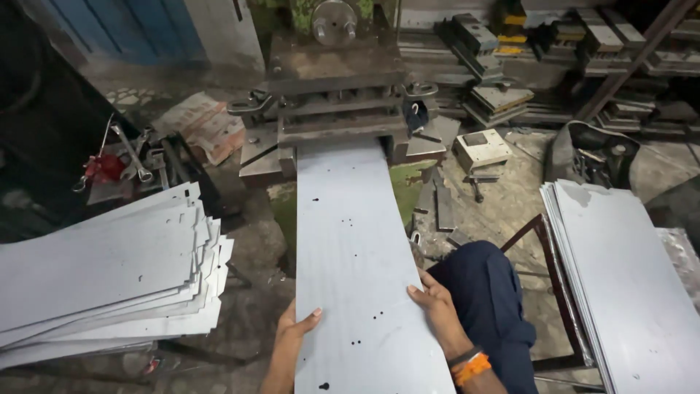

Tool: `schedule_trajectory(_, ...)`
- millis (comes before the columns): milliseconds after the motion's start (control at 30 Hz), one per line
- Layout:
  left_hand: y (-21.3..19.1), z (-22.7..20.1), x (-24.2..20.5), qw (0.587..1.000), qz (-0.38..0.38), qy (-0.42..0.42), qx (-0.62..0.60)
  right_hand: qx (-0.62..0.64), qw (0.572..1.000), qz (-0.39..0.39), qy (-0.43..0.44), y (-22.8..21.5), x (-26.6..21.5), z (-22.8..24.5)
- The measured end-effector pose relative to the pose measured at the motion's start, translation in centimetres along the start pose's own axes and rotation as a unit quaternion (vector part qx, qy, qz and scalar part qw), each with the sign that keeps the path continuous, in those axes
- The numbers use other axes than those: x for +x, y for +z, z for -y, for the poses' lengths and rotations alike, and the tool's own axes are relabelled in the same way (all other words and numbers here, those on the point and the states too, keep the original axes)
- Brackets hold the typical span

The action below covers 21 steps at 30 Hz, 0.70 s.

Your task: Feeding metal sheets into a stamping press and stacking the processed parts.

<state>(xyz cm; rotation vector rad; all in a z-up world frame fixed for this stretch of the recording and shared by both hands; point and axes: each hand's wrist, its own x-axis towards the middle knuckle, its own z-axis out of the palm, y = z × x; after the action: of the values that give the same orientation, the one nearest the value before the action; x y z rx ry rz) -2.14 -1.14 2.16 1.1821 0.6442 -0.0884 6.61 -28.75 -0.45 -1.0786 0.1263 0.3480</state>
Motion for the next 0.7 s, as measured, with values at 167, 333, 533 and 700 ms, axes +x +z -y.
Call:
schedule_trajectory(167,-0.6,-0.2,5.0,0.997,-0.006,0.042,0.066,-0.064,0.998,-0.018,-0.018,0.4,3.9,0.8)
schedule_trajectory(333,0.4,-2.8,8.7,0.992,0.013,0.102,0.076,-0.132,0.990,-0.038,-0.030,0.8,9.8,1.6)
schedule_trajectory(533,-1.3,-2.5,11.6,0.961,-0.187,0.185,0.088,-0.442,0.877,-0.151,-0.116,1.4,11.0,2.0)
schedule_trajectory(700,-7.1,-3.1,13.7,0.940,-0.252,0.211,0.091,-0.445,0.876,-0.087,-0.165,7.6,12.4,-0.3)
